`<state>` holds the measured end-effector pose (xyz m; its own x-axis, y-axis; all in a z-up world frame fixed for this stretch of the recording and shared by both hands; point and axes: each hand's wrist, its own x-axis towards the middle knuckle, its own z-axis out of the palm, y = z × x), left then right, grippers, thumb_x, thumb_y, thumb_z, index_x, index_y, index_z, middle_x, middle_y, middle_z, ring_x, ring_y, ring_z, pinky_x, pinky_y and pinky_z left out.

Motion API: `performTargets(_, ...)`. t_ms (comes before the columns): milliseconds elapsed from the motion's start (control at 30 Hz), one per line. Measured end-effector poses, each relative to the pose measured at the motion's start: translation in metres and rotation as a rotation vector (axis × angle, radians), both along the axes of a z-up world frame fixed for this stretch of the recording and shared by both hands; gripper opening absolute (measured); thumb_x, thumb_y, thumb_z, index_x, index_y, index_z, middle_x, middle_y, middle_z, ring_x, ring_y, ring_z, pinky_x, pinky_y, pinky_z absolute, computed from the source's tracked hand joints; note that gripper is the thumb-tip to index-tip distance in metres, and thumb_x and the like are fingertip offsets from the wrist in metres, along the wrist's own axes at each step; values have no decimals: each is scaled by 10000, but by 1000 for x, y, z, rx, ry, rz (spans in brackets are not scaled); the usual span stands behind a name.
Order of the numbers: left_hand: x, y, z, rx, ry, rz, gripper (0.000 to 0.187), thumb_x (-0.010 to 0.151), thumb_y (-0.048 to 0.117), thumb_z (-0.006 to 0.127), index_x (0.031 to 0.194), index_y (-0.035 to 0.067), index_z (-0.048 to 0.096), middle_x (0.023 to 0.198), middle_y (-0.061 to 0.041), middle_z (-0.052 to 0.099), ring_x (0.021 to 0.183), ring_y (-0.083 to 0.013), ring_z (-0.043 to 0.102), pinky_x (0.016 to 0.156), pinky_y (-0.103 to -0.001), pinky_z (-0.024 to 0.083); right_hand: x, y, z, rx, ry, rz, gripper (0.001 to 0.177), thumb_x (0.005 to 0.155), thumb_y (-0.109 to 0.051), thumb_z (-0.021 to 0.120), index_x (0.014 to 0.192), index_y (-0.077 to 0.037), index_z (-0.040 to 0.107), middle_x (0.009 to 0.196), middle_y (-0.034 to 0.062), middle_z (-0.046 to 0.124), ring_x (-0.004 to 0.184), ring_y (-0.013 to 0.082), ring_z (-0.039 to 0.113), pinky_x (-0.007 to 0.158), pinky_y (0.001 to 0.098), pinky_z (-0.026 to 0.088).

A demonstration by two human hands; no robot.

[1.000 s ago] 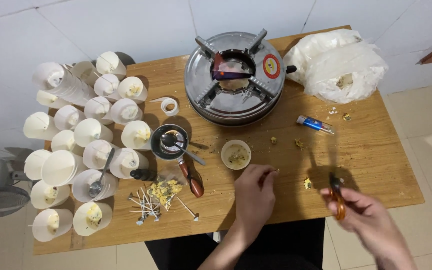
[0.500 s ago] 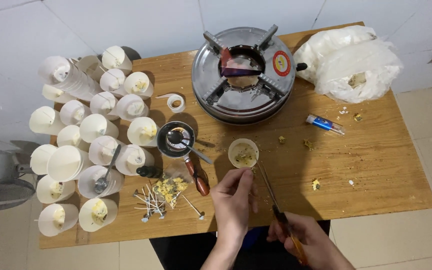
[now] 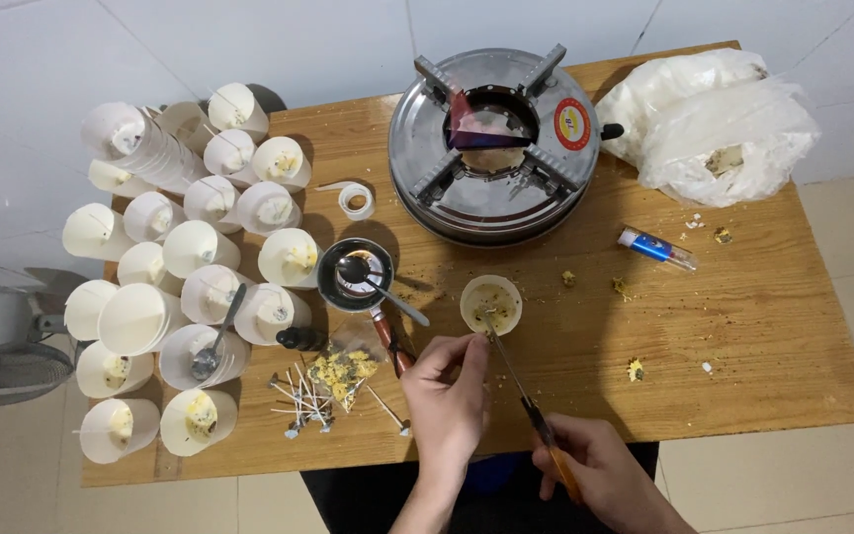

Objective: Melting solid wax in a small ladle over a portable gas stove and trimming materials with scissors for candle making.

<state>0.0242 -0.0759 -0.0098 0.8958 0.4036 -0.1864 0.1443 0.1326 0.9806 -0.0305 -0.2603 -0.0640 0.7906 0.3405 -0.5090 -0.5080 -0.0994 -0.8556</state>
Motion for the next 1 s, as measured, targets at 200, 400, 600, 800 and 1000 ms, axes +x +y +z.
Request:
performTargets(200, 4, 5, 8, 77, 14, -33, 152, 920, 83, 715, 844, 10, 825, 744, -53, 711, 703, -110, 632, 626, -249, 493, 7, 2, 14, -20, 21, -5, 284, 911, -152, 735, 696, -8, 618, 627, 96, 570, 466, 234, 675, 497, 322, 520)
performTargets(400, 8, 7, 8, 150, 35, -42, 153, 918, 102, 708, 870, 21, 829, 756, -55, 733, 705, -112, 639, 620, -250, 494, 13, 3, 22, -106, 47, 30, 312, 918, -151, 747, 669, -39, 596, 537, 78, 564, 427, 185, 630, 478, 300, 434)
performTargets(600, 12, 3, 15, 167, 101, -40, 179, 920, 123, 693, 854, 26, 828, 755, -40, 741, 693, -101, 639, 620, -249, 496, 13, 1, 13, -56, 80, -30, 373, 940, -120, 767, 658, -26, 540, 607, 75, 488, 397, 214, 591, 425, 304, 438)
performTargets(800, 17, -3, 7, 155, 132, -27, 185, 923, 137, 685, 895, 35, 836, 773, -24, 768, 699, -83, 638, 630, -239, 504, 13, -2, 8, -16, 39, -39, 388, 942, -172, 732, 642, -52, 518, 546, 67, 494, 358, 196, 567, 405, 285, 363)
performTargets(1000, 19, -4, 5, 124, 138, -33, 173, 939, 126, 689, 904, 22, 822, 751, -30, 727, 681, -93, 610, 618, -247, 477, 15, -5, 15, 91, 55, -58, 381, 936, -169, 692, 628, -17, 528, 598, 87, 457, 404, 192, 490, 373, 293, 439)
